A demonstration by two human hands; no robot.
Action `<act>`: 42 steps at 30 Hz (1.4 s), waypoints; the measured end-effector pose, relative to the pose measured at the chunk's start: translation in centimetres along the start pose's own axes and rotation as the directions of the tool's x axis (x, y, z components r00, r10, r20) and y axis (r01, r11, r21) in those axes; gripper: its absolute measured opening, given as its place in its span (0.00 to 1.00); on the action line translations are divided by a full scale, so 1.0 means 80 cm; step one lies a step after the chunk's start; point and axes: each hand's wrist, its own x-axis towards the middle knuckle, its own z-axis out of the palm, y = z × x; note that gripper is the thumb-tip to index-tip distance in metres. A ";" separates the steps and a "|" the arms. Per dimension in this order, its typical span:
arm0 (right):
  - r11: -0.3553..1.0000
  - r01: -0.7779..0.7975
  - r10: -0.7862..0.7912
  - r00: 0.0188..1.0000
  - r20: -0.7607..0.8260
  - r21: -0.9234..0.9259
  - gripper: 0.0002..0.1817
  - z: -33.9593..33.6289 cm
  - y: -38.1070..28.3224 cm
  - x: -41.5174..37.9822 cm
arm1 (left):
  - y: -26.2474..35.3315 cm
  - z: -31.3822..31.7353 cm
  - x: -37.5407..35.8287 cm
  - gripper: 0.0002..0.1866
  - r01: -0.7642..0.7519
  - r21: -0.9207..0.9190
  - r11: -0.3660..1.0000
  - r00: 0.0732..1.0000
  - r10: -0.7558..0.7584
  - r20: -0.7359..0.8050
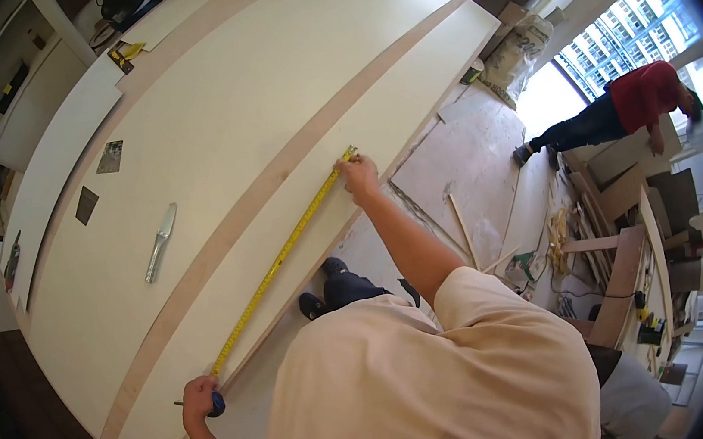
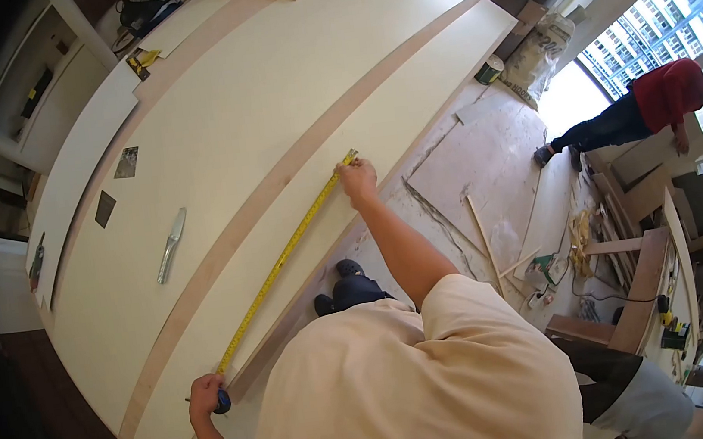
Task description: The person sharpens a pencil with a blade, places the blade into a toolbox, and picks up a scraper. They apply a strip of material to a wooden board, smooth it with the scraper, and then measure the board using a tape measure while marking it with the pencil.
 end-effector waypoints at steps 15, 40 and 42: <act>0.968 0.024 -0.005 0.997 0.078 -0.249 0.11 -0.017 -0.030 0.111 | 0.075 -0.013 0.032 0.11 0.134 0.154 0.979 0.975 -0.102 -0.199; 0.913 -0.030 0.064 0.995 0.071 -0.407 0.08 -0.006 -0.070 0.108 | 0.090 -0.008 0.032 0.09 0.168 0.192 0.967 0.949 -0.106 -0.298; 0.928 0.029 0.002 0.997 0.083 -0.372 0.07 -0.009 -0.052 0.117 | 0.088 -0.014 0.034 0.09 0.145 0.204 0.968 0.950 -0.078 -0.302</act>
